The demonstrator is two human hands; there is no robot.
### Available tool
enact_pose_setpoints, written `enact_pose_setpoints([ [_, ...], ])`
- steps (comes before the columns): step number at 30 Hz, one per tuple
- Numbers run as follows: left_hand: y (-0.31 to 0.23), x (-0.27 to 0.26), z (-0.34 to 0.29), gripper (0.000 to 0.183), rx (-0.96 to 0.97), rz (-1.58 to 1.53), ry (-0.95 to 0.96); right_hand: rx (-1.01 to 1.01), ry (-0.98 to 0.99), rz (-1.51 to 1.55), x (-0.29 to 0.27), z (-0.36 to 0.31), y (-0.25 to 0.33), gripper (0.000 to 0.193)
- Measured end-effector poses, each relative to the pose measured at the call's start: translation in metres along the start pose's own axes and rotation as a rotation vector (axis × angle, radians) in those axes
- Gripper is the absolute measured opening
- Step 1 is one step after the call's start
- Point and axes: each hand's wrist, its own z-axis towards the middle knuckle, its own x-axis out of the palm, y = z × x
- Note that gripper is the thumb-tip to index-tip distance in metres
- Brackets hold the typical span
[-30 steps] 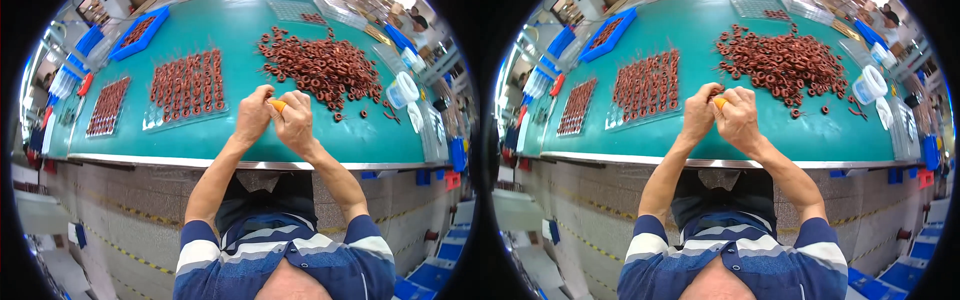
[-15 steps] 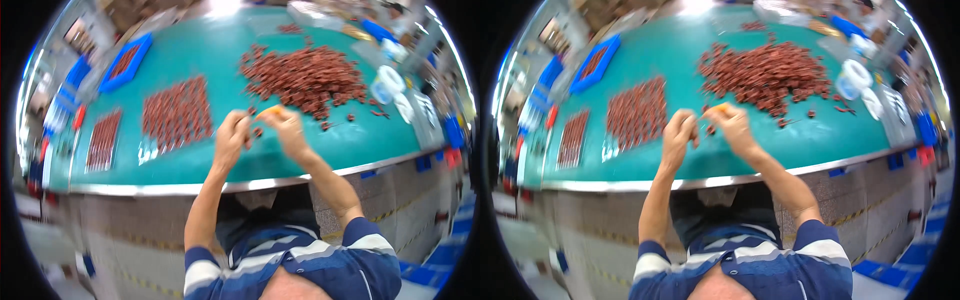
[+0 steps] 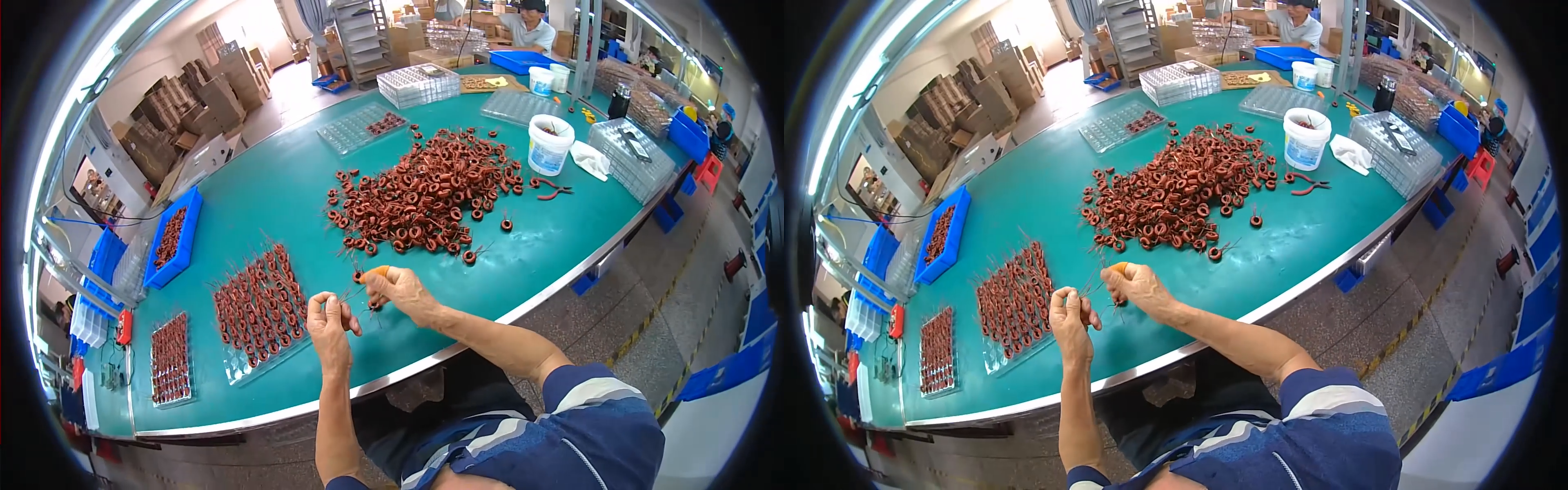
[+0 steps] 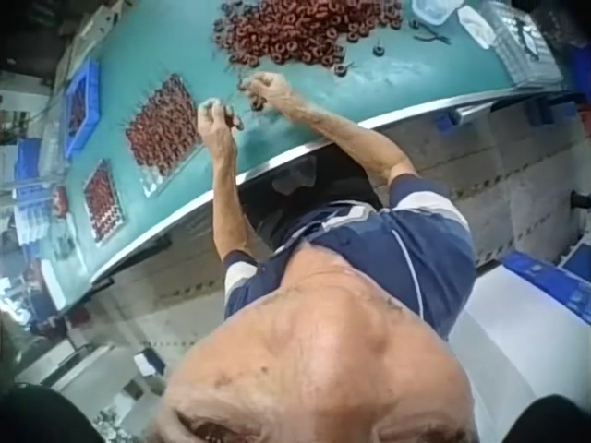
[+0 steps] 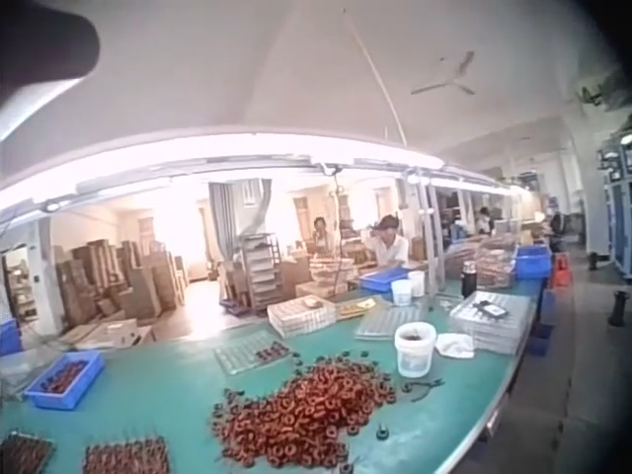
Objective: Straightening the wires on toroidal electronic coils and organizing them into component trays at a factory workstation.
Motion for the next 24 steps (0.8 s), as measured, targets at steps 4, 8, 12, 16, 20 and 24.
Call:
enact_pose_setpoints([
  [4, 0.000, -0.005, -0.008, 0.013, -0.021, -0.006, 0.074, -0.059, 0.037, -0.158, 0.011, -0.014, -0.002, 0.037],
  [8, -0.005, -0.003, -0.016, 0.017, 0.006, 0.175, 0.140, -0.037, 0.027, -0.077, 0.009, -0.010, -0.011, 0.037],
  [12, -0.010, 0.006, -0.010, 0.022, 0.037, 0.192, 0.231, -0.096, -0.062, -0.155, 0.005, -0.006, -0.009, 0.035],
  [16, -0.023, 0.003, -0.018, 0.021, 0.055, 0.209, 0.193, -0.126, -0.065, -0.172, 0.017, -0.018, 0.021, 0.030],
  [20, -0.028, 0.004, -0.029, 0.022, 0.076, 0.210, 0.181, 0.140, 0.038, 0.228, 0.010, -0.019, 0.033, 0.026],
  [24, -0.019, 0.007, -0.037, 0.019, 0.034, 0.129, 0.152, 0.150, 0.083, 0.149, 0.003, -0.020, 0.024, 0.027],
])
